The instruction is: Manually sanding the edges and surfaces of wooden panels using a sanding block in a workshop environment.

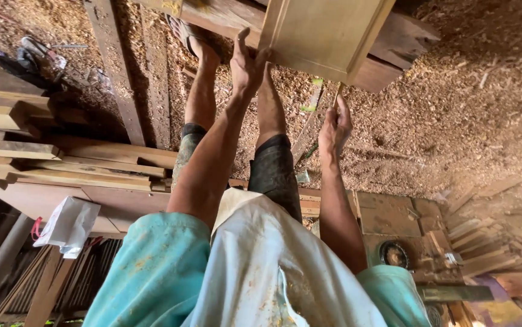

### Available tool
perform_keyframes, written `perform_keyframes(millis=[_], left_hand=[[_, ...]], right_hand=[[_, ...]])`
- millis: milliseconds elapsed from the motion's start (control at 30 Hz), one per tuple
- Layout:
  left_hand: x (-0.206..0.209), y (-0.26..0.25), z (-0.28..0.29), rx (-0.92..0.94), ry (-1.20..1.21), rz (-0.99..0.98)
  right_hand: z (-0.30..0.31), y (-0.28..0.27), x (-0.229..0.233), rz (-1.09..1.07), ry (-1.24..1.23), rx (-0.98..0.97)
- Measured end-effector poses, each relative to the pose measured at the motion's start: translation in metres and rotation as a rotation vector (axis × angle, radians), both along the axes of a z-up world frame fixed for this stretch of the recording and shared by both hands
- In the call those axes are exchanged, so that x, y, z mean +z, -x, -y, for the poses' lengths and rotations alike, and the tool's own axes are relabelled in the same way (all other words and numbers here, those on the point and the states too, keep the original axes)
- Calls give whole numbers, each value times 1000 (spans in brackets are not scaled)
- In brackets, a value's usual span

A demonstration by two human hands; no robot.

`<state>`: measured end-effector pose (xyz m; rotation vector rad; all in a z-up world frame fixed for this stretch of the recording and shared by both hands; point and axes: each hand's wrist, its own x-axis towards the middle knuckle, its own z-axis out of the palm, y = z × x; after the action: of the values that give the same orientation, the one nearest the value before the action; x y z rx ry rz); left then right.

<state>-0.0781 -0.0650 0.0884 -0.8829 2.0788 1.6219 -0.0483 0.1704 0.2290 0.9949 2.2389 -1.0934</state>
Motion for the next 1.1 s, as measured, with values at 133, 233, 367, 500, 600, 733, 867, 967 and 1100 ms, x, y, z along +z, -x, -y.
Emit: perform_keyframes(millis=[133, 233, 367, 500, 600, 733, 867, 967, 1100], left_hand=[[-10, -5, 0, 16, 52, 6], [-25, -16, -1, -13, 121, 6], [-30, -17, -3, -10, 150, -17], [-35, -19, -4, 4, 162, -56], [-35, -20, -4, -8, 172, -28], [-41, -22, -4, -20, 206, -25], [-47, -24, -6, -24, 220, -13], [-27, -19, -2, -7, 159, 4], [-38, -23, -4, -40, 201, -8]], right_hand=[[-8, -2, -8, -80, -82, 141], [-9, -4, -20, -149, -89, 179], [-7, -3, -38, -150, -45, 114], [-9, -10, -46, -277, -116, 265], [-8, -1, -44, -203, -151, 189], [-6, -1, -54, -280, -153, 213], [-7, -4, -41, -179, -122, 218], [0, 7, -18, -163, -74, 117], [2, 33, -25, 83, -158, 38]])
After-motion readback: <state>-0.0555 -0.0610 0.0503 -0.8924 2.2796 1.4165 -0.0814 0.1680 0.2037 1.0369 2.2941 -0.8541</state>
